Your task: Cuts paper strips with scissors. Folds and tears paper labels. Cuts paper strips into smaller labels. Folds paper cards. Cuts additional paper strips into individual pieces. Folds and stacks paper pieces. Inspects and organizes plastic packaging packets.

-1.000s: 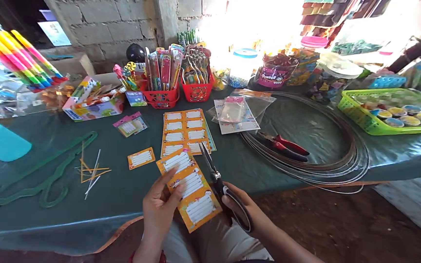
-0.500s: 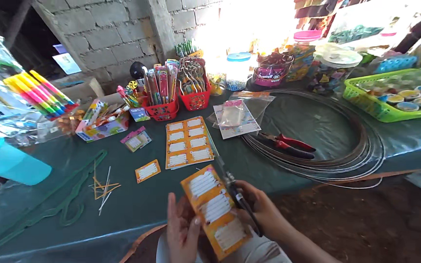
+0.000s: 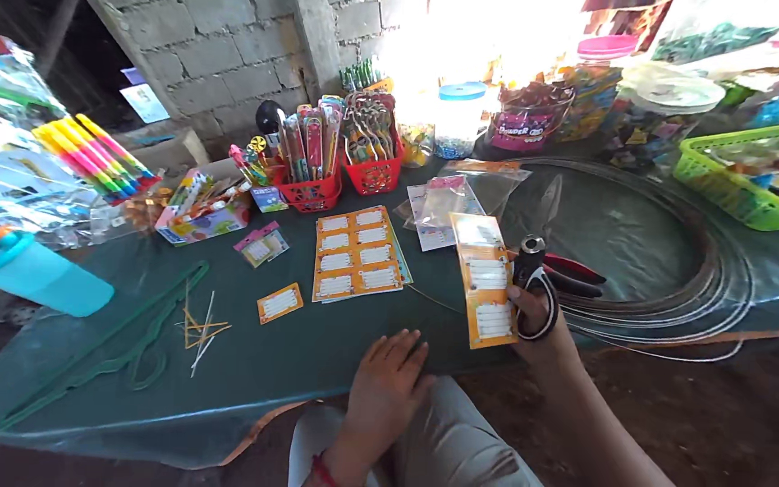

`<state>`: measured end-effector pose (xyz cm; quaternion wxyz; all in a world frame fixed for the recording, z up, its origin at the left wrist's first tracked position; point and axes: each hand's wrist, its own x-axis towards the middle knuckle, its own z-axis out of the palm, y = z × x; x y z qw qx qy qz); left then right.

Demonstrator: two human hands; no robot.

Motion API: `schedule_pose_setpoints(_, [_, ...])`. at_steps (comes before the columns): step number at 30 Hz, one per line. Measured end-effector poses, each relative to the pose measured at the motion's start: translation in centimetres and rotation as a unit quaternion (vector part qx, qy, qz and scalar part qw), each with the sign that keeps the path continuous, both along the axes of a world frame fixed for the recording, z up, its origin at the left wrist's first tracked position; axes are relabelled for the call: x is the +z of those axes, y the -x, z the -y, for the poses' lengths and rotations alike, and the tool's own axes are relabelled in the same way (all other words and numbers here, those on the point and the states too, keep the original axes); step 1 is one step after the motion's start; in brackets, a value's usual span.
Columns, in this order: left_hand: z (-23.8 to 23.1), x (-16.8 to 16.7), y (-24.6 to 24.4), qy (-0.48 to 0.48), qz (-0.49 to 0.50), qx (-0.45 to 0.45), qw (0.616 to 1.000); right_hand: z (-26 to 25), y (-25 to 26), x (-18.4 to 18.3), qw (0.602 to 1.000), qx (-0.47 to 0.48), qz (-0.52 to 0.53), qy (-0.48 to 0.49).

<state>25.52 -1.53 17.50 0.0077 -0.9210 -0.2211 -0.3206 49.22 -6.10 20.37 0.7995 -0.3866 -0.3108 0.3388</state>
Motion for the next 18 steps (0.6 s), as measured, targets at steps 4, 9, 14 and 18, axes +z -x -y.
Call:
schedule_pose_setpoints(4, [-0.1,2.4,-2.5,0.072,0.003,-0.036,0.997,0.2,-1.0,-1.0,0.992,0.066,-0.100,-0.041])
schedule_pose_setpoints(9, [-0.4,3.5,-7.3,0.159,-0.182,-0.052,0.969,-0.3,-1.8,-1.8,0.976,0.108,-0.151,-0.115])
schedule_pose_setpoints(14, [1.0,0.9,-7.1,0.031,-0.107,-0.045,0.993,-0.4,-1.8,-1.4,0.966,0.079,-0.219,-0.115])
schedule_pose_setpoints(18, [1.5,-1.5,-4.3,-0.072,0.041,-0.083,0.993,-0.4,-1.5,-1.3,0.977,0.078,-0.171,-0.101])
